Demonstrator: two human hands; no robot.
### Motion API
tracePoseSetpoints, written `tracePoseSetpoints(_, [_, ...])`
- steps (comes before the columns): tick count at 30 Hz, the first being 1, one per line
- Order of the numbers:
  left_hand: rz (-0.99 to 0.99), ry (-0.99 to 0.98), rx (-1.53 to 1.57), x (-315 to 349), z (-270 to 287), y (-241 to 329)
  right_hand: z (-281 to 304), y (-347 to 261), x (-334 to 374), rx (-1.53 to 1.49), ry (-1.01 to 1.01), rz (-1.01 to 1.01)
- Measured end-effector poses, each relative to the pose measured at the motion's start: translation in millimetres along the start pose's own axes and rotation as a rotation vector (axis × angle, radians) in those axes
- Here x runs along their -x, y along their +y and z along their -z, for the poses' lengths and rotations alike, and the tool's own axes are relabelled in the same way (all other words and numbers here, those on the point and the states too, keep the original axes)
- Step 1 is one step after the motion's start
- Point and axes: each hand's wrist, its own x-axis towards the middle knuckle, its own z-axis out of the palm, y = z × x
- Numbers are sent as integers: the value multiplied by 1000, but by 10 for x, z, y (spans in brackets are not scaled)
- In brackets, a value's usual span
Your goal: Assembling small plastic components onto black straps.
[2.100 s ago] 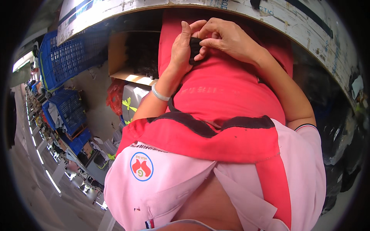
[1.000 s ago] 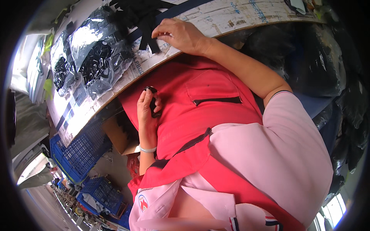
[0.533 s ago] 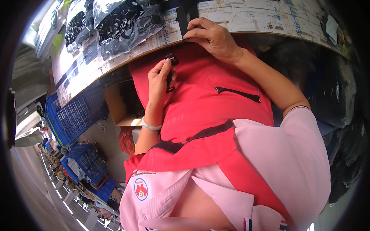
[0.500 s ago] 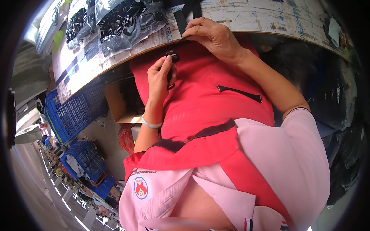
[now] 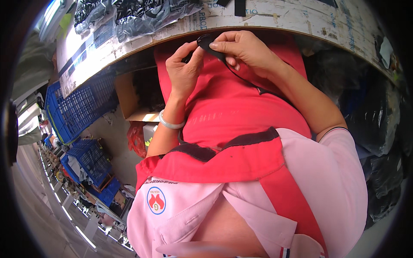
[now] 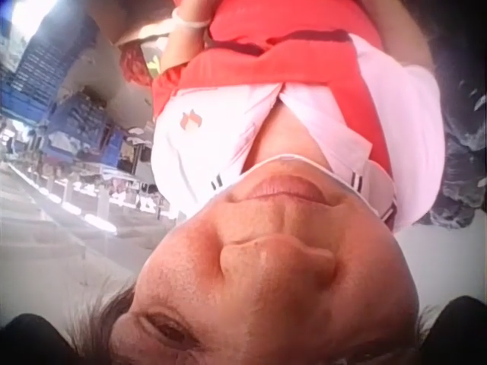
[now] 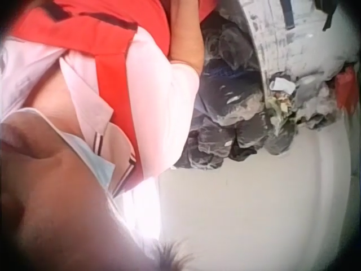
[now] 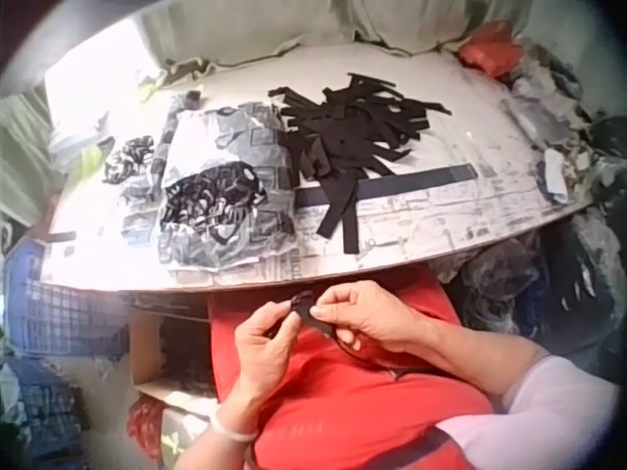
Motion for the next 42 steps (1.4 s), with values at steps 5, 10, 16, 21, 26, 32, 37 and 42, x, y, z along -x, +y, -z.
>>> tracePoseSetpoints(5, [-334, 34, -268, -83, 11, -26, -62, 90, -91, -202, 69, 72])
tracePoseSetpoints(10, [-347, -19, -365, -66, 28, -5, -49, 190, -206, -78, 147, 207])
tracePoseSetpoints(16, [-45, -54, -41, -28, 101, 28, -60, 144, -217, -170, 115, 117])
tracePoseSetpoints(21, [614, -85, 591, -60, 189, -27, -52, 186, -287, 104, 144, 146])
tracePoseSetpoints(26, [483, 52, 337, -77, 82, 94, -221, 78, -93, 90, 213, 615])
tracePoseSetpoints(32, [406, 56, 293, -42, 83, 54, -37, -40, -98, 242, 163, 245])
tracePoseSetpoints(37, [149, 101, 145, 31, 10, -55, -47, 116, -117, 195, 154, 93])
tracePoseSetpoints(42, [75, 74, 150, 34, 41, -82, -120, 219, -163, 50, 168, 185])
